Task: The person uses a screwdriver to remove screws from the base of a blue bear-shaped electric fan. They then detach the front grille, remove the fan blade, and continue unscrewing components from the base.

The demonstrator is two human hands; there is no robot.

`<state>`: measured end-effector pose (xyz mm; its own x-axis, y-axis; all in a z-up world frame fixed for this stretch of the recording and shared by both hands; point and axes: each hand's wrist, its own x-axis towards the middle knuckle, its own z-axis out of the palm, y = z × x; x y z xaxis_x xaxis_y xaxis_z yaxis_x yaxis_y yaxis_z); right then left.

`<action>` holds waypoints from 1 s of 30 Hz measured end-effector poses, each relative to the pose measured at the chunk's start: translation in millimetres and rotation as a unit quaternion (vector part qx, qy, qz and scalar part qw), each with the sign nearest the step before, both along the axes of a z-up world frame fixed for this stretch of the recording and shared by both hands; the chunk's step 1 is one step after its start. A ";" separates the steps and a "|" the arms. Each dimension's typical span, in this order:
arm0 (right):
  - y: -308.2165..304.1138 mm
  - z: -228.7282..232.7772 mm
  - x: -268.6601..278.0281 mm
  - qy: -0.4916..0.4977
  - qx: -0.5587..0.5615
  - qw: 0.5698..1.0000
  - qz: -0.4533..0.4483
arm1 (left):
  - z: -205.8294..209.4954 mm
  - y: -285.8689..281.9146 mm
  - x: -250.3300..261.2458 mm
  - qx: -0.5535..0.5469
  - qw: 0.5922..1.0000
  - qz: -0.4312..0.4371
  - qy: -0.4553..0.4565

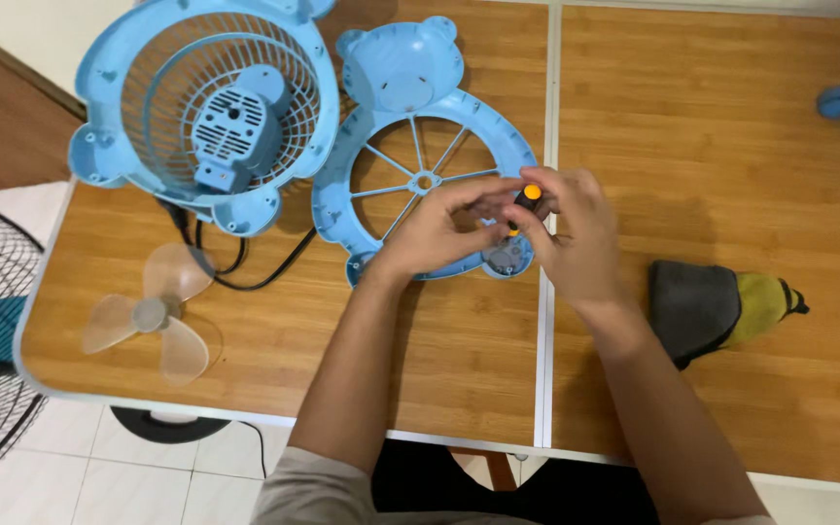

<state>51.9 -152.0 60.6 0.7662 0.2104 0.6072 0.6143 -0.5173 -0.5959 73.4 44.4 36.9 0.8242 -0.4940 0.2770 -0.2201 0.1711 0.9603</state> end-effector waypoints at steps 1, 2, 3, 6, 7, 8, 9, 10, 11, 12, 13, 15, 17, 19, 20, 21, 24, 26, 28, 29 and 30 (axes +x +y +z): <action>-0.9 -5.2 0.3 0.014 0.020 1.000 -0.011 | -3.7 -0.4 2.6 0.003 1.000 -0.005 -0.013; -1.9 -10.0 -1.0 0.031 0.041 0.999 -0.019 | -7.9 0.2 2.7 0.007 1.000 -0.007 -0.022; -3.9 -13.2 -2.7 0.024 0.037 0.999 -0.012 | -11.7 0.4 2.5 0.011 0.999 -0.009 -0.032; -3.2 -16.9 0.3 0.004 0.034 0.999 0.017 | -19.3 2.2 3.3 0.001 1.000 -0.014 0.010; -3.8 -17.5 1.2 0.005 0.035 0.999 0.028 | -21.5 0.7 6.4 -0.011 0.999 -0.027 0.030; -5.5 -18.3 0.3 0.007 0.036 0.999 0.039 | -24.3 -2.1 9.3 -0.025 0.998 -0.039 0.052; -7.6 -19.0 -0.6 0.026 0.039 0.998 0.050 | -27.2 -3.6 9.8 -0.039 0.995 -0.052 0.073; -9.5 -18.8 1.2 0.042 0.044 0.996 0.061 | -29.1 -3.2 10.7 -0.028 0.995 -0.055 0.074; -11.4 -18.6 2.6 0.058 0.048 0.995 0.072 | -30.6 -2.5 11.7 -0.017 0.995 -0.059 0.075; -13.1 -18.6 3.6 0.067 0.056 0.992 0.093 | -32.1 -2.5 12.7 -0.006 0.995 -0.063 0.075; -14.2 -18.9 4.6 0.075 0.064 0.989 0.114 | -33.6 -2.6 13.8 -0.015 0.995 -0.069 0.068; -16.1 -19.5 4.3 0.112 0.082 0.979 0.151 | -37.3 -3.6 13.8 -0.035 0.995 -0.078 0.058; -17.2 -18.6 4.0 0.166 0.104 0.963 0.183 | -39.6 -6.1 14.7 -0.030 0.995 -0.074 0.060; -14.8 -16.6 3.6 0.180 0.126 0.955 0.198 | -39.3 -7.4 14.2 -0.032 0.995 -0.064 0.063; -12.9 -14.8 3.8 0.187 0.137 0.951 0.206 | -37.9 -7.9 14.3 -0.037 0.996 -0.057 0.063; -12.9 -11.6 4.1 0.128 0.070 0.973 0.177 | -35.8 -8.0 13.9 -0.042 0.996 -0.049 0.063; -9.1 -4.3 1.0 0.012 -0.077 0.995 0.065 | -28.8 -5.5 9.2 0.100 0.994 0.020 -0.024; 0.0 -5.2 -7.0 0.019 -0.105 0.994 -0.033 | -25.0 -6.8 8.2 0.136 0.990 0.044 -0.008; 2.1 -3.9 -10.2 0.060 -0.069 0.995 -0.043 | -23.7 -9.4 8.5 0.131 0.990 0.059 -0.012; 2.5 -3.3 -11.5 0.080 -0.051 0.994 -0.047 | -23.9 -10.6 9.2 0.108 0.992 0.063 -0.025; 2.7 -2.8 -13.4 0.067 -0.055 0.996 -0.035 | -24.5 -10.1 9.3 0.087 0.993 0.066 -0.037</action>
